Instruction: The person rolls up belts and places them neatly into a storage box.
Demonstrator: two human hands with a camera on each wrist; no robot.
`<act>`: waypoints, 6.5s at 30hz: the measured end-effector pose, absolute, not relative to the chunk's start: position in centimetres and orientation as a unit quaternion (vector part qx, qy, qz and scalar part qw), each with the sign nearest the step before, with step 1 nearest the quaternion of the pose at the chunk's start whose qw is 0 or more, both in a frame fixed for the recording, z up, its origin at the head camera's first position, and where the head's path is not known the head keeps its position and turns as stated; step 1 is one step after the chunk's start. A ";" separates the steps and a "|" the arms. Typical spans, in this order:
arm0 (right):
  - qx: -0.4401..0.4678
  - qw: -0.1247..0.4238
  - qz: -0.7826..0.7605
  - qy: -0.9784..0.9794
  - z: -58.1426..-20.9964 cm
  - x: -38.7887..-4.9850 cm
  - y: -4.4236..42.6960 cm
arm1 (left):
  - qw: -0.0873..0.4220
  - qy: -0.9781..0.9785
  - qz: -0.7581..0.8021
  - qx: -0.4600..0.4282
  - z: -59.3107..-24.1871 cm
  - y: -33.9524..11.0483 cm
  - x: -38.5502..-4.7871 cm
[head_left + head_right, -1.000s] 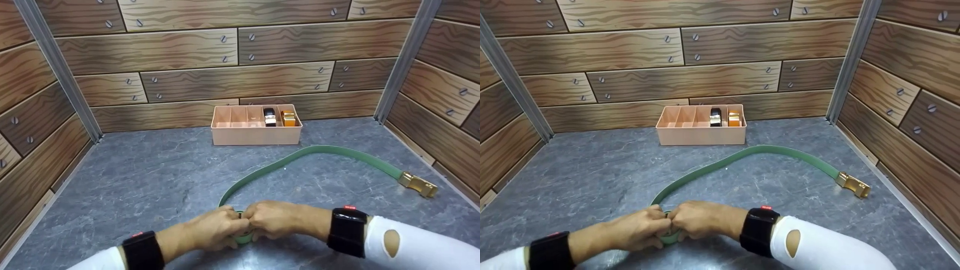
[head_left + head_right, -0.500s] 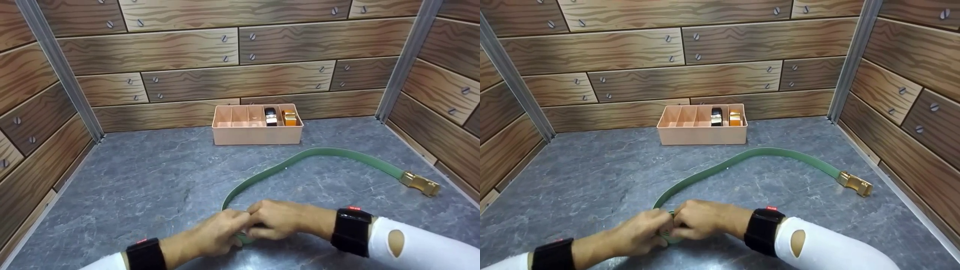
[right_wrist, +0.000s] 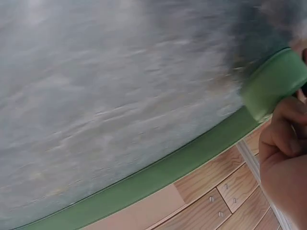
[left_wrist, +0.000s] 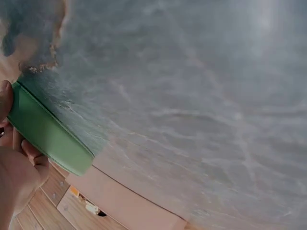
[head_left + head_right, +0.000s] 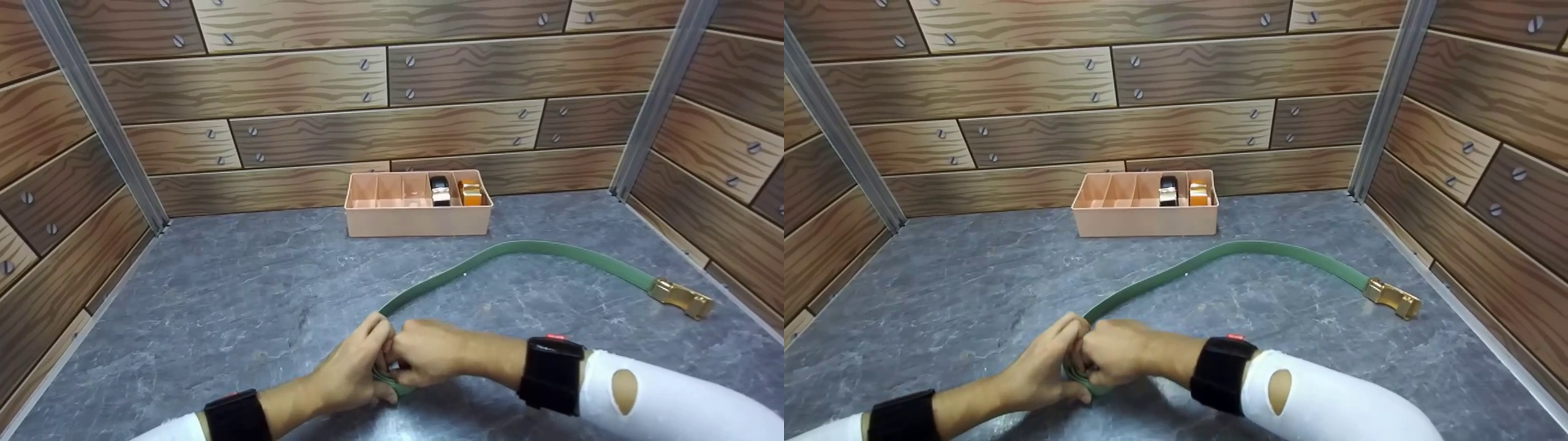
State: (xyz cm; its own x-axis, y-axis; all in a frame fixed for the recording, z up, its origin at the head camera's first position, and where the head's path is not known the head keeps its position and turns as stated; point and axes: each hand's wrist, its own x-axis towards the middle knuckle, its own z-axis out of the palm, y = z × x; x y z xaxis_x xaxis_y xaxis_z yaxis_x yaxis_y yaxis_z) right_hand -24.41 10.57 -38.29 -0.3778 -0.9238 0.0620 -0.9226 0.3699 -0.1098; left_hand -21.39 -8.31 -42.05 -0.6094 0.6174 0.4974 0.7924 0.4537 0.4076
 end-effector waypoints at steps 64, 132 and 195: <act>-0.690 -0.092 0.116 0.708 -37.9 -23.6 12.4 | 0.212 -0.710 -0.051 -0.670 -41.0 -11.8 -25.3; -0.654 -0.041 -0.112 0.747 -40.7 -25.6 13.5 | 0.215 -0.757 0.047 -0.615 -41.3 -10.1 -23.7; -0.657 -0.027 -0.102 0.747 -40.2 -24.8 14.3 | 0.132 -0.766 -0.014 -0.629 -40.4 -8.2 -22.8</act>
State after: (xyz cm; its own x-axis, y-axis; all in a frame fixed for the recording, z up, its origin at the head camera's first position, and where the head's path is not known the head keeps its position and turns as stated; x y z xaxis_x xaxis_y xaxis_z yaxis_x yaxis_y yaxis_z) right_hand -24.81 14.31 -40.16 -0.1364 -0.9753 0.1739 -0.9862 0.1171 -0.1173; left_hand -22.83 -8.24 -40.38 -0.1750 0.9596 0.2204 0.9671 0.2095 -0.1442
